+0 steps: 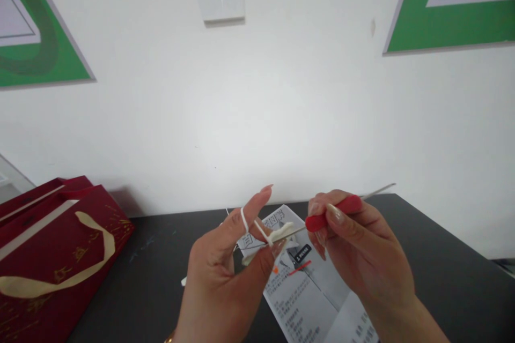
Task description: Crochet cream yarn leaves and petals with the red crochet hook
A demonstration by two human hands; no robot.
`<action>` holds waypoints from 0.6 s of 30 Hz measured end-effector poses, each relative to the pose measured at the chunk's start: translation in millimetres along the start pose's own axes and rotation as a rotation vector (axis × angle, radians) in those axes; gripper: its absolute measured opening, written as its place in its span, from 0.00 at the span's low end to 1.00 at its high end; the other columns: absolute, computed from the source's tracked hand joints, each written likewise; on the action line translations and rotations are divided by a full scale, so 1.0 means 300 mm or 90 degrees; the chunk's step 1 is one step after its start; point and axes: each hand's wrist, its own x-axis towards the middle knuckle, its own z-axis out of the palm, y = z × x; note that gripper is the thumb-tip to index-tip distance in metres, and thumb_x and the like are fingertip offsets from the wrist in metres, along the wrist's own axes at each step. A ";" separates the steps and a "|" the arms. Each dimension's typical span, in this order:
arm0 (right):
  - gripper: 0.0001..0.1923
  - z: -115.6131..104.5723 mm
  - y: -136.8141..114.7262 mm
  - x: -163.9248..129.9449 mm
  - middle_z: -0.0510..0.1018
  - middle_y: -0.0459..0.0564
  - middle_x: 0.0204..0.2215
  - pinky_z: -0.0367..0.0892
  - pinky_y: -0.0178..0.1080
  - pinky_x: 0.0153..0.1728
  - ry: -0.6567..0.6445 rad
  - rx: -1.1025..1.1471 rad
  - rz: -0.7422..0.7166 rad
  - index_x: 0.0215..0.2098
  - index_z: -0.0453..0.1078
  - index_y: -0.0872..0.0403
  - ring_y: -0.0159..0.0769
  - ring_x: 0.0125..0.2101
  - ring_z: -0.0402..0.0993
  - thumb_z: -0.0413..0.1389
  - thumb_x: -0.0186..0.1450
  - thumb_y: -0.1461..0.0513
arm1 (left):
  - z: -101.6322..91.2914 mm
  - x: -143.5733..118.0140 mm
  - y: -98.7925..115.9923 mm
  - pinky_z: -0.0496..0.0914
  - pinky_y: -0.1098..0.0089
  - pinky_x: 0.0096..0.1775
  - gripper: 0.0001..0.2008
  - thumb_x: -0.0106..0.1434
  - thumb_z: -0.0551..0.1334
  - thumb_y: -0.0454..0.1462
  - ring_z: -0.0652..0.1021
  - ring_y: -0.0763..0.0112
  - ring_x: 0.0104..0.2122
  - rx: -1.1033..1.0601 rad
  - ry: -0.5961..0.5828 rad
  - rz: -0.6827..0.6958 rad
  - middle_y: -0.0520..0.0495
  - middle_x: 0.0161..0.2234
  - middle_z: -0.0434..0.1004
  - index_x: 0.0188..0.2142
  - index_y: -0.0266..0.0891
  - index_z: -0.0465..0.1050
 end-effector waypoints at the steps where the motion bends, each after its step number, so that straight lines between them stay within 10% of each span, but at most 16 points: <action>1: 0.03 -0.001 0.000 -0.003 0.77 0.47 0.24 0.64 0.29 0.19 -0.002 -0.001 -0.008 0.30 0.79 0.53 0.26 0.19 0.65 0.63 0.60 0.62 | 0.001 0.000 -0.001 0.69 0.68 0.39 0.24 0.54 0.69 0.30 0.74 0.70 0.30 -0.013 -0.001 0.016 0.55 0.26 0.75 0.48 0.57 0.78; 18: 0.03 0.011 -0.001 -0.008 0.78 0.46 0.22 0.68 0.26 0.19 0.012 0.035 -0.002 0.30 0.79 0.55 0.25 0.18 0.69 0.63 0.60 0.63 | 0.015 0.006 0.014 0.68 0.77 0.33 0.23 0.48 0.74 0.31 0.74 0.77 0.27 -0.140 -0.006 -0.063 0.56 0.23 0.75 0.44 0.53 0.81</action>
